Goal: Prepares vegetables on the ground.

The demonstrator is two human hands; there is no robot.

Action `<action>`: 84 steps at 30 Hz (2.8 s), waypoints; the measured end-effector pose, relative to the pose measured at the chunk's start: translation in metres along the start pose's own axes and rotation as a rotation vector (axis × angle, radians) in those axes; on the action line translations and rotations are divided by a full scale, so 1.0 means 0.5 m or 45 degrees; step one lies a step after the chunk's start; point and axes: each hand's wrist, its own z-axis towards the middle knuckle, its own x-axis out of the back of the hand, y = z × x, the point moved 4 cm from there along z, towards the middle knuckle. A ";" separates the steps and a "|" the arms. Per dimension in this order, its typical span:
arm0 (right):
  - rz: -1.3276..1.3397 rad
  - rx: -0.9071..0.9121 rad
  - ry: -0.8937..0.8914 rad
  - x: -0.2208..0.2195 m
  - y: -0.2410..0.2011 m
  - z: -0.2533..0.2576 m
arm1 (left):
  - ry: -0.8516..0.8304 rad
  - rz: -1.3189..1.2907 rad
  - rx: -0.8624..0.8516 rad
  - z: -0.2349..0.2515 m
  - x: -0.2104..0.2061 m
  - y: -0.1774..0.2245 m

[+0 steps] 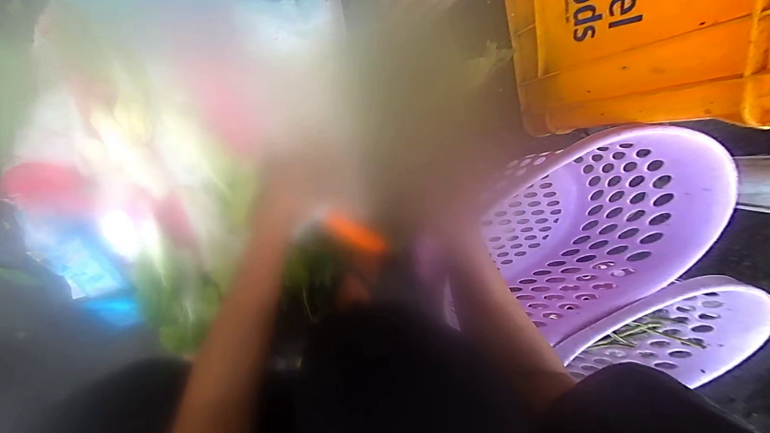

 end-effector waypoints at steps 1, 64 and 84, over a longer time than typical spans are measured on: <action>0.108 0.043 0.036 -0.019 -0.004 0.001 | -0.059 0.040 -0.029 0.006 -0.001 -0.007; 0.783 0.257 -0.413 -0.074 -0.055 0.047 | 0.044 1.919 -1.252 0.032 -0.022 -0.011; -0.131 0.165 -0.430 -0.109 -0.056 -0.108 | 0.381 -0.084 -0.229 -0.002 0.035 -0.004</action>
